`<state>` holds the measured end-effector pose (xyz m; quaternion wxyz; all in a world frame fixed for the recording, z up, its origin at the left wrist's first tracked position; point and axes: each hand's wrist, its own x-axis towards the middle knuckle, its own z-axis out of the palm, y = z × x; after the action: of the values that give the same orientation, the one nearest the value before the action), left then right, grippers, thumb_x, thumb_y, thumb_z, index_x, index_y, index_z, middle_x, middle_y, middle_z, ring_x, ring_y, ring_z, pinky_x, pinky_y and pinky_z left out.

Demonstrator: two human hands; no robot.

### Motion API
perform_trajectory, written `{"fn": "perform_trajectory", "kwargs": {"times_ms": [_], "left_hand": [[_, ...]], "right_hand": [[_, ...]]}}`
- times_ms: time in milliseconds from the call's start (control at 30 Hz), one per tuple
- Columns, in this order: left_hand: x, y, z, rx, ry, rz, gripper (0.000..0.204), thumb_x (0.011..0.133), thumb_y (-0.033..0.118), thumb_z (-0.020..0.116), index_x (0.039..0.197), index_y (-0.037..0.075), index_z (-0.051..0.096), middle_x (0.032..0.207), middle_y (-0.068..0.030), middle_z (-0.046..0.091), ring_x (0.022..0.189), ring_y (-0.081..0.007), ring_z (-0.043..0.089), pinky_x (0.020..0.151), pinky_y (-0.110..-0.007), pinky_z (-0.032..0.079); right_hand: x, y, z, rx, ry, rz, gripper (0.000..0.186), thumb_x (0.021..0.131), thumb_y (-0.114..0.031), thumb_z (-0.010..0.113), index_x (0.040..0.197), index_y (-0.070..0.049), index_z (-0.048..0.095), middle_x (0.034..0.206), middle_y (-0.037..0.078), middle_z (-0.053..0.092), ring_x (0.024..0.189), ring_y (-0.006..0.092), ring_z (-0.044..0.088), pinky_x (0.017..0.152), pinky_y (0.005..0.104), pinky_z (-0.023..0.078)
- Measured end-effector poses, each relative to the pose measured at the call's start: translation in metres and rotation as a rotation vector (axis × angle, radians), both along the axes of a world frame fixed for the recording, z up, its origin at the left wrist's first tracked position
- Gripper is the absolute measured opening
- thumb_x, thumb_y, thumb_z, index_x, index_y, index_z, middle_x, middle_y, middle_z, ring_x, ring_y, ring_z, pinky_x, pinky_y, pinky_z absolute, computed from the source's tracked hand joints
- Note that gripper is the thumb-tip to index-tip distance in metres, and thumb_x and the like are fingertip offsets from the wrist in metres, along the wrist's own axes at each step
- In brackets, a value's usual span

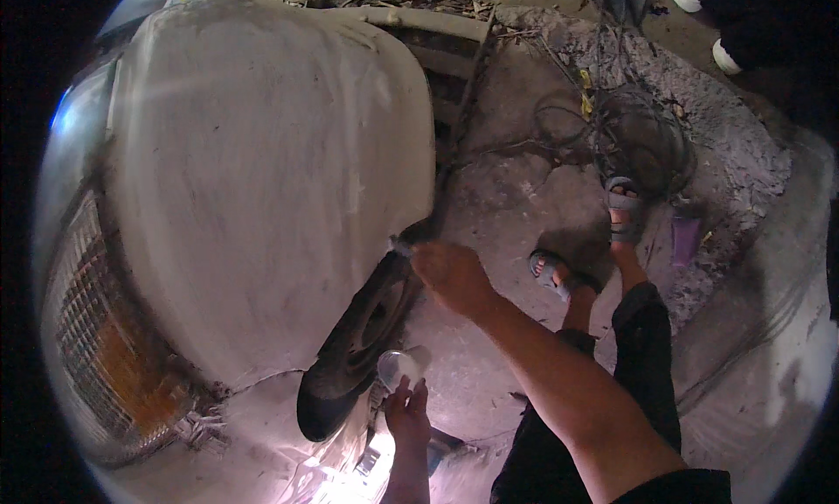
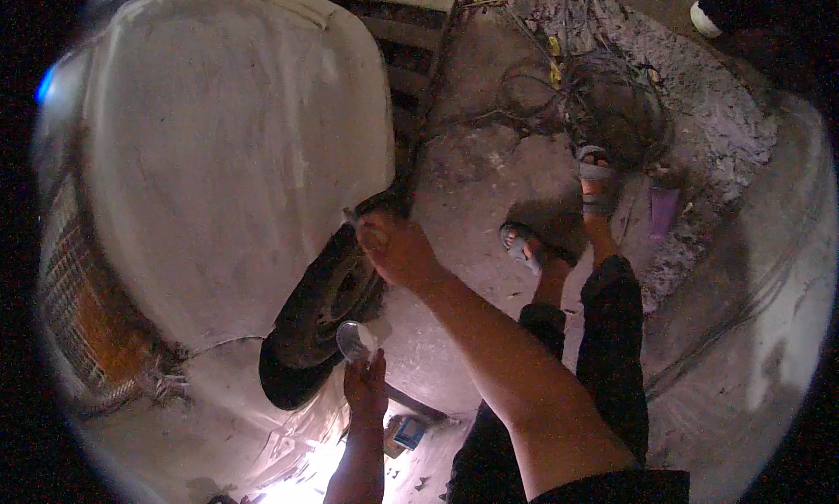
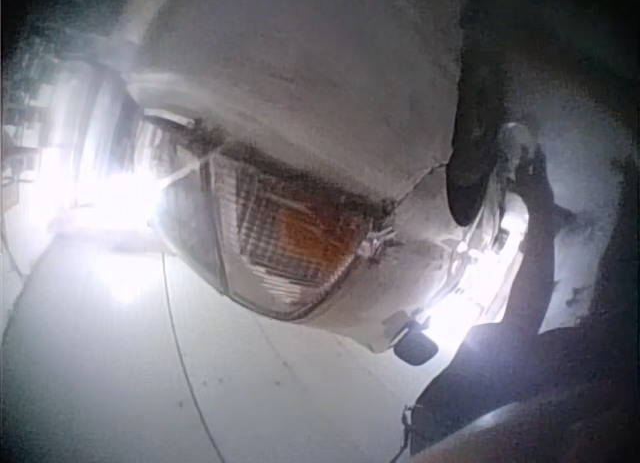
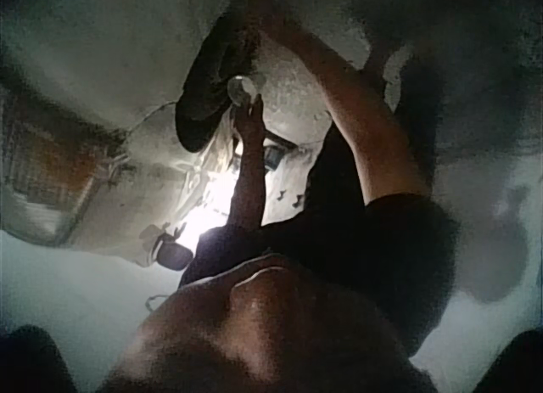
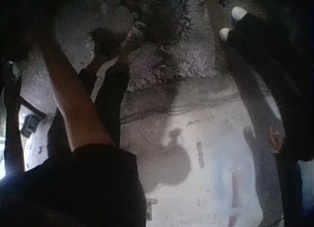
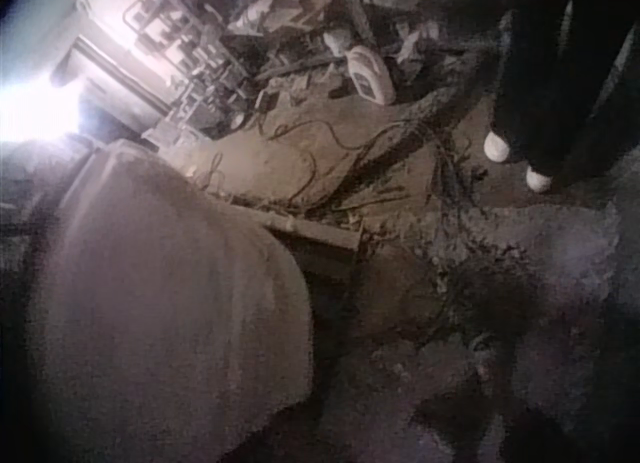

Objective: The person applies white body filler to a damaged white van, spreading it across the front bumper and side fender with a spatula and a brush while taking more filler from a cup.

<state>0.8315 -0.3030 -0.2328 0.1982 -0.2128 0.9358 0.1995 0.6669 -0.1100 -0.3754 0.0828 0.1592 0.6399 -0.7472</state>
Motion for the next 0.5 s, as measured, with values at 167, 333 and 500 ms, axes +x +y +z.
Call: {"fn": "perform_trajectory", "kwargs": {"times_ms": [167,333,500], "left_hand": [[-0.008,0.006,-0.004,0.706,0.168,0.99,0.037,0.085,0.016,0.063,0.116,-0.002,0.053,0.11,-0.0166,0.053,0.098,-0.0266,0.057,0.082,-0.033,0.049],[-0.008,0.007,-0.002,0.698,0.16,0.989,0.035,0.086,0.014,0.061,0.117,-0.001,0.053,0.103,-0.0147,0.053,0.099,-0.0244,0.056,0.082,-0.033,0.049],[-0.005,0.005,-0.002,0.108,-0.014,0.18,0.036,0.086,0.017,0.063,0.117,0.002,0.056,0.097,-0.0143,0.053,0.087,-0.0214,0.056,0.077,-0.032,0.047]], "right_hand": [[-0.005,-0.013,0.018,0.123,-0.049,-0.122,0.023,0.085,-0.025,0.062,0.098,-0.005,0.061,0.085,0.014,0.064,0.08,0.0255,0.066,0.07,0.0346,0.052],[0.022,-0.021,0.061,-0.129,-0.028,-0.04,0.024,0.085,-0.025,0.063,0.098,-0.005,0.062,0.088,0.015,0.065,0.081,0.0244,0.066,0.071,0.0335,0.051],[0.0,-0.001,0.024,0.178,0.104,-0.049,0.025,0.084,-0.025,0.063,0.101,-0.007,0.062,0.087,0.013,0.065,0.078,0.0231,0.065,0.069,0.0333,0.051]]}}
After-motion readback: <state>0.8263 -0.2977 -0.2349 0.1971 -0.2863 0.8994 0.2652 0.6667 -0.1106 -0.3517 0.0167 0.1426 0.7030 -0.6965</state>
